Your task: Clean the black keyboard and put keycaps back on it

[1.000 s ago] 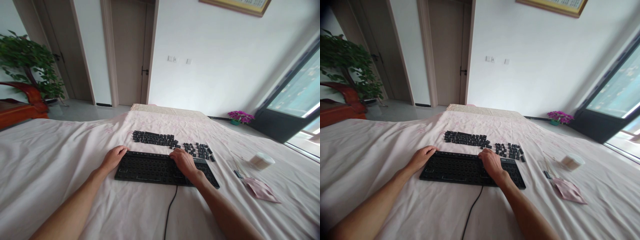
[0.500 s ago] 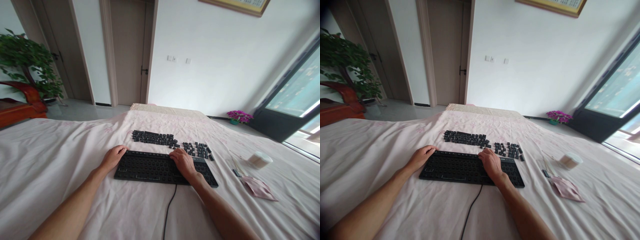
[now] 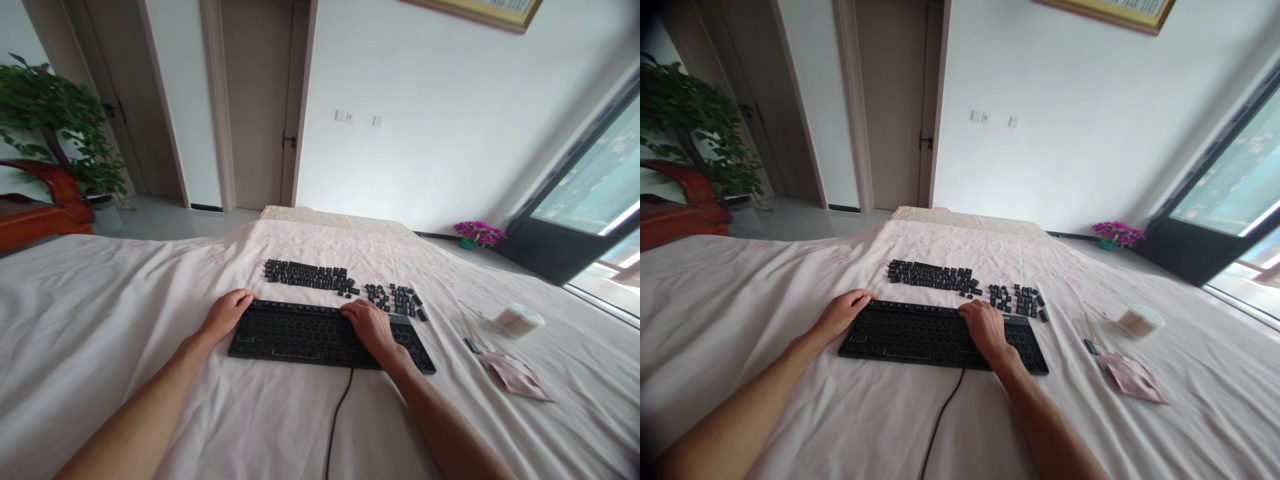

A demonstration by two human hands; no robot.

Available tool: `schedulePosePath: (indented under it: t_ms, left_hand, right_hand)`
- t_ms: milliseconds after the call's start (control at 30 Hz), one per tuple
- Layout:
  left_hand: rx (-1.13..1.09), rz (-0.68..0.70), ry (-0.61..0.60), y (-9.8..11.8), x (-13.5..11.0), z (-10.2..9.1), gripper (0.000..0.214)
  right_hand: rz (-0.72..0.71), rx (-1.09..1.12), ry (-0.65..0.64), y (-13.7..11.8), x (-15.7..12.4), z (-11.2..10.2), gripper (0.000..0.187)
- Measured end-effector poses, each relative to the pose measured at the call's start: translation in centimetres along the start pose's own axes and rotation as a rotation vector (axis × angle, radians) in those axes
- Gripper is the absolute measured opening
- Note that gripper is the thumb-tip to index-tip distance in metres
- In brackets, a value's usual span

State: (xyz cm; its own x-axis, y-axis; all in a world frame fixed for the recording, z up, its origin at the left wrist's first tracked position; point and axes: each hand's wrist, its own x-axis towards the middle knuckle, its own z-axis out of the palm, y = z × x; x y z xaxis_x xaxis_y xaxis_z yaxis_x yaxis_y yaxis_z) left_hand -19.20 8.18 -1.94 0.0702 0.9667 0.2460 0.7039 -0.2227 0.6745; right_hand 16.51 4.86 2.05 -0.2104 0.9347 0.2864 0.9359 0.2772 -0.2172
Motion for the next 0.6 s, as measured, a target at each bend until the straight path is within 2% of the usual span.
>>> schedulePosePath:
  t_ms: [267,600]
  left_hand:
    - [0.004,-0.005,0.007,0.18,-0.12,-0.03,0.035]
    - [0.005,-0.009,0.012,0.29,-0.12,-0.03,0.035]
  right_hand:
    - [0.100,0.111,-0.024,0.52,0.67,0.16,0.024]
    - [0.102,0.124,-0.015,0.45,0.84,0.54,0.025]
